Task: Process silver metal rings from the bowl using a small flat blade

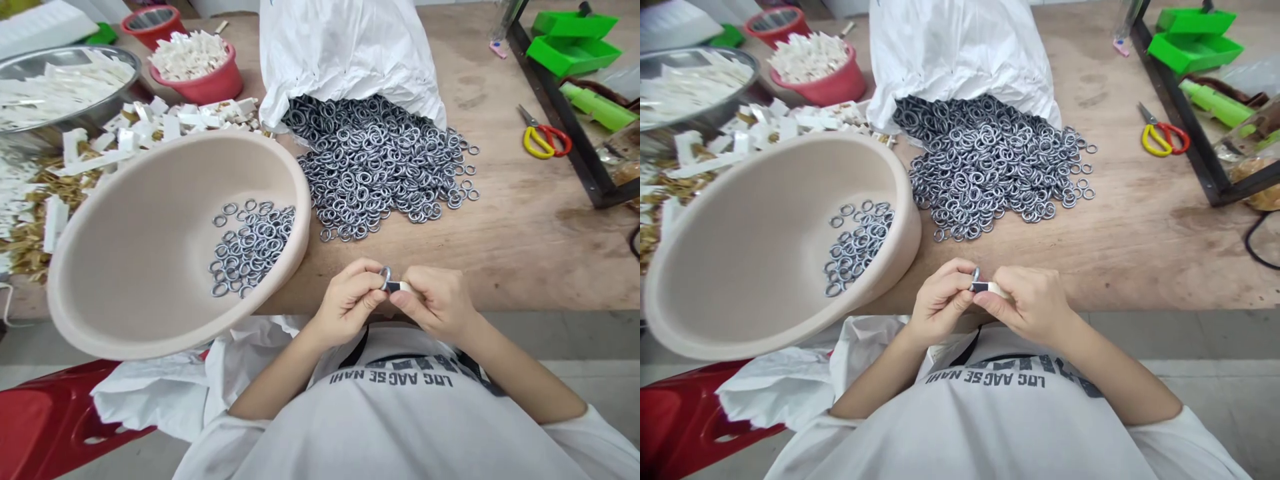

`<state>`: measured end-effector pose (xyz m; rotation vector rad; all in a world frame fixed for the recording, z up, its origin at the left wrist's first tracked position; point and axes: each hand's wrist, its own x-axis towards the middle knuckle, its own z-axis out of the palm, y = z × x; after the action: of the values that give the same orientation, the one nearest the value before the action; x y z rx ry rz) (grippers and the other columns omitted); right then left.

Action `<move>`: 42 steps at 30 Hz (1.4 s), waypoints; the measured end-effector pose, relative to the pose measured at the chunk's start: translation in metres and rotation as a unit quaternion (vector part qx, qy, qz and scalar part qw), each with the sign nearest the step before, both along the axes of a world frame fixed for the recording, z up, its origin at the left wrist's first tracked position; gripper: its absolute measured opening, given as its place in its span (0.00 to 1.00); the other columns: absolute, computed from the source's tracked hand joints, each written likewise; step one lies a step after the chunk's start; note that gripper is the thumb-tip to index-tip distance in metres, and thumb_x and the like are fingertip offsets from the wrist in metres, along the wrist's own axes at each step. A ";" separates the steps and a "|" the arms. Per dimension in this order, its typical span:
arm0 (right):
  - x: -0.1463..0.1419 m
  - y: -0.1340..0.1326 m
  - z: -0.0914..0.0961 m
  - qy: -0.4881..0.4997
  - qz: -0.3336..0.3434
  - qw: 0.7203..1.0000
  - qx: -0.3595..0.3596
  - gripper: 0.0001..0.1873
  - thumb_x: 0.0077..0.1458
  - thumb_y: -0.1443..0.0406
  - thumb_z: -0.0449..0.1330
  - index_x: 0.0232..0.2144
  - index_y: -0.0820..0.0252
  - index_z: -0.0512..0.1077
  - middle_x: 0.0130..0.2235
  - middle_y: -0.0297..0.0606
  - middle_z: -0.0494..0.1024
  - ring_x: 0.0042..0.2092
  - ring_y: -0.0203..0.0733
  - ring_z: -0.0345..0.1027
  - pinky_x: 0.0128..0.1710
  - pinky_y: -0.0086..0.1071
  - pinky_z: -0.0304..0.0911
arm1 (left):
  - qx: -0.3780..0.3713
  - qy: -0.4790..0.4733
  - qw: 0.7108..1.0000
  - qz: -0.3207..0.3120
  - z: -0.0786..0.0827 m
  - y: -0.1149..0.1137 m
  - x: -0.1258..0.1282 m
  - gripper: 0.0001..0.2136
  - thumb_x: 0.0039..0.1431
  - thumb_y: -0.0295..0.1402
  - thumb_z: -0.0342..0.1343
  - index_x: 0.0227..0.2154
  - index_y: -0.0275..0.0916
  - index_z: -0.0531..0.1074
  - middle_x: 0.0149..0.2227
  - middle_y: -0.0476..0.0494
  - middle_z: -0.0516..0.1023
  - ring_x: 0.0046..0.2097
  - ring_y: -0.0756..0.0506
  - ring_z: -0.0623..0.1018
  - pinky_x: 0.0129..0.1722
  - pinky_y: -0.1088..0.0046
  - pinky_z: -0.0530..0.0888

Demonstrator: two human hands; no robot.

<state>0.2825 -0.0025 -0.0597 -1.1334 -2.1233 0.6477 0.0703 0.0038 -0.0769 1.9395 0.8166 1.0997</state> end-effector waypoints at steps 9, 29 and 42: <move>-0.002 -0.001 -0.001 -0.022 0.001 1.000 0.002 0.23 0.68 0.52 0.52 0.23 0.57 0.59 0.22 0.29 0.64 0.24 0.33 0.53 0.27 0.33 0.43 | 0.004 0.029 0.999 -0.013 -0.003 0.000 -0.001 0.07 0.68 0.32 0.53 0.39 0.39 0.76 0.42 0.40 0.75 0.42 0.46 0.76 0.43 0.71 0.74; -0.012 0.006 -0.008 0.361 0.013 0.859 -0.362 0.17 0.57 0.50 0.66 0.34 0.56 0.73 0.28 0.31 0.74 0.29 0.37 0.68 0.32 0.33 0.66 | -0.037 0.010 0.996 -0.076 0.000 -0.004 0.006 0.06 0.68 0.30 0.53 0.39 0.39 0.76 0.43 0.40 0.76 0.43 0.46 0.77 0.46 0.70 0.74; -0.017 0.006 -0.015 0.319 -0.050 0.901 -0.289 0.12 0.58 0.54 0.66 0.38 0.56 0.77 0.33 0.33 0.76 0.34 0.38 0.68 0.37 0.33 0.65 | -0.076 0.015 0.996 -0.033 -0.001 -0.006 0.010 0.07 0.69 0.32 0.52 0.37 0.38 0.73 0.39 0.41 0.74 0.43 0.45 0.74 0.46 0.68 0.71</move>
<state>0.2655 0.0031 -0.0748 -1.1022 -1.3286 1.4378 0.0805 -0.0018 -0.0774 1.8465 0.8217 0.9430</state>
